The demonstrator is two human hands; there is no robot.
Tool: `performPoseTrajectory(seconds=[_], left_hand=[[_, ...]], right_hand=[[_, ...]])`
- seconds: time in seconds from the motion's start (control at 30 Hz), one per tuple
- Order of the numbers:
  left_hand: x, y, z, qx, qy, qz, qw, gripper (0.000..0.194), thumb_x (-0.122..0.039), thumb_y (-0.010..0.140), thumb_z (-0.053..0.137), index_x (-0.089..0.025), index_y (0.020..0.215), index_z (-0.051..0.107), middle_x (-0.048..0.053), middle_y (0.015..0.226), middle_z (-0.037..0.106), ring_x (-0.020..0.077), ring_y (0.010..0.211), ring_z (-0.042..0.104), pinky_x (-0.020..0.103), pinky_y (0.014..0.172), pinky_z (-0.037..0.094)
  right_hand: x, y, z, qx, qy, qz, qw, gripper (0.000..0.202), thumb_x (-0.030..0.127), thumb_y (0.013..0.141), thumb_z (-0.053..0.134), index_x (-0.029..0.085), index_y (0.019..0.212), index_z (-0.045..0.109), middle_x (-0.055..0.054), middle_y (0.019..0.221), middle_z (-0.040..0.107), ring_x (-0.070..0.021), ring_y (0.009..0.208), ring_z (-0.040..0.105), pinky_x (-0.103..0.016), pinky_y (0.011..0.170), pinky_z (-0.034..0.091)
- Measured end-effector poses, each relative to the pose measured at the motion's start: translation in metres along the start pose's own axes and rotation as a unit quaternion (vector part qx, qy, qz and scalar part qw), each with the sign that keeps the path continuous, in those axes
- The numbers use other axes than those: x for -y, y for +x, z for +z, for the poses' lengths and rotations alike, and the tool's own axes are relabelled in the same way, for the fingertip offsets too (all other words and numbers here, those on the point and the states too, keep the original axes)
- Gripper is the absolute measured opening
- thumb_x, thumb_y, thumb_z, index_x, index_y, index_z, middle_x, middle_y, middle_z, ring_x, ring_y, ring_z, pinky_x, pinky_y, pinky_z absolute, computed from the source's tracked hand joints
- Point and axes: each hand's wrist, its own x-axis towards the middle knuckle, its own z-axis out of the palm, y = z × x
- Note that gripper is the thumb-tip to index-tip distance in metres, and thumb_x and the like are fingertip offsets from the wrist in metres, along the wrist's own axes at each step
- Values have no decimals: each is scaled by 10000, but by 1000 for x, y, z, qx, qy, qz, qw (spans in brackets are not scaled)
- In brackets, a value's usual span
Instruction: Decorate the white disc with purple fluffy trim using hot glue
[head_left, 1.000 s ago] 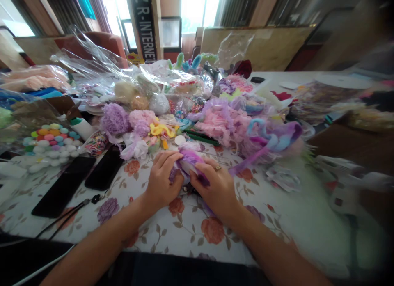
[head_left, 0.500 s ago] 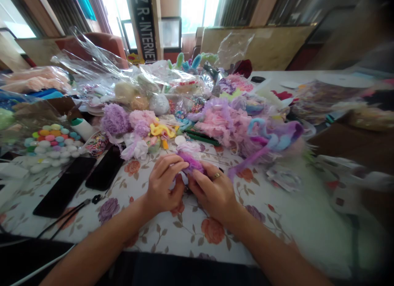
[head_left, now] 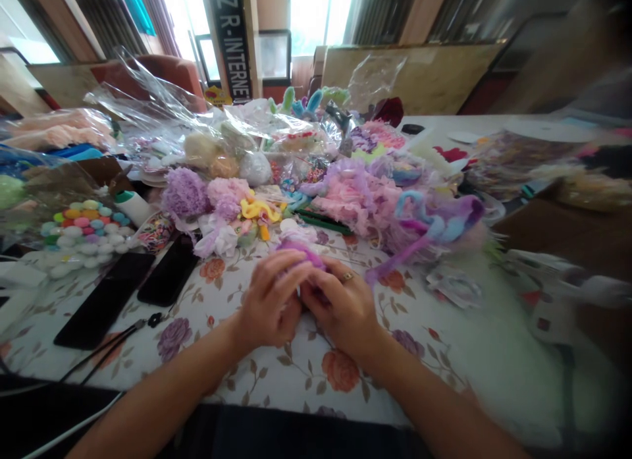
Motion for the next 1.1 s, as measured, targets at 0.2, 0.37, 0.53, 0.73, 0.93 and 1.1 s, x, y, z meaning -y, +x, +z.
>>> performPoseTrajectory(seconds=[0.2, 0.37, 0.53, 0.73, 0.93, 1.1], left_hand=[[9, -3, 0, 29, -7, -178, 984, 391, -124, 760, 498, -187, 1145, 530, 107, 1109, 576, 262, 1089, 539, 466, 974, 463], [5, -2, 3, 27, 24, -136, 990, 390, -147, 780, 503, -182, 1168, 518, 113, 1105, 579, 275, 1080, 518, 483, 979, 439], [3, -3, 3, 25, 54, -119, 991, 367, -186, 830, 496, -175, 1197, 514, 128, 1127, 581, 287, 1107, 513, 495, 989, 436], [-2, -3, 3, 26, 75, -94, 992, 404, -154, 820, 482, -177, 1224, 506, 132, 1144, 586, 299, 1127, 515, 509, 1000, 438], [-7, -3, 6, 37, 95, -61, 993, 492, -125, 803, 481, -168, 1293, 496, 141, 1188, 573, 312, 1187, 482, 517, 1022, 420], [-12, -3, 10, 54, 101, -40, 993, 519, -148, 812, 489, -167, 1331, 485, 145, 1217, 567, 314, 1219, 461, 527, 1061, 376]], right_hand=[[-7, 2, 1, -73, -56, -7, 996, 117, 171, 853, 620, 228, 945, 576, -61, 882, 684, -174, 707, 663, -281, 622, 566], [-6, 2, 0, -74, -66, -23, 995, 104, 169, 861, 614, 217, 945, 576, -84, 902, 681, -187, 744, 670, -292, 639, 579], [-4, 0, 0, -63, -66, -26, 996, 102, 167, 865, 616, 223, 947, 595, -97, 933, 674, -194, 761, 667, -295, 635, 577], [-5, -2, 1, -62, -58, -23, 996, 74, 170, 875, 603, 217, 931, 617, -85, 938, 672, -194, 766, 664, -308, 643, 578], [-7, -3, 2, -62, -64, -20, 996, 91, 186, 884, 589, 207, 962, 632, -109, 973, 688, -214, 808, 677, -322, 670, 583], [-7, -3, 3, -21, -38, -9, 999, 70, 183, 901, 564, 194, 904, 633, -97, 907, 688, -213, 762, 675, -331, 649, 579]])
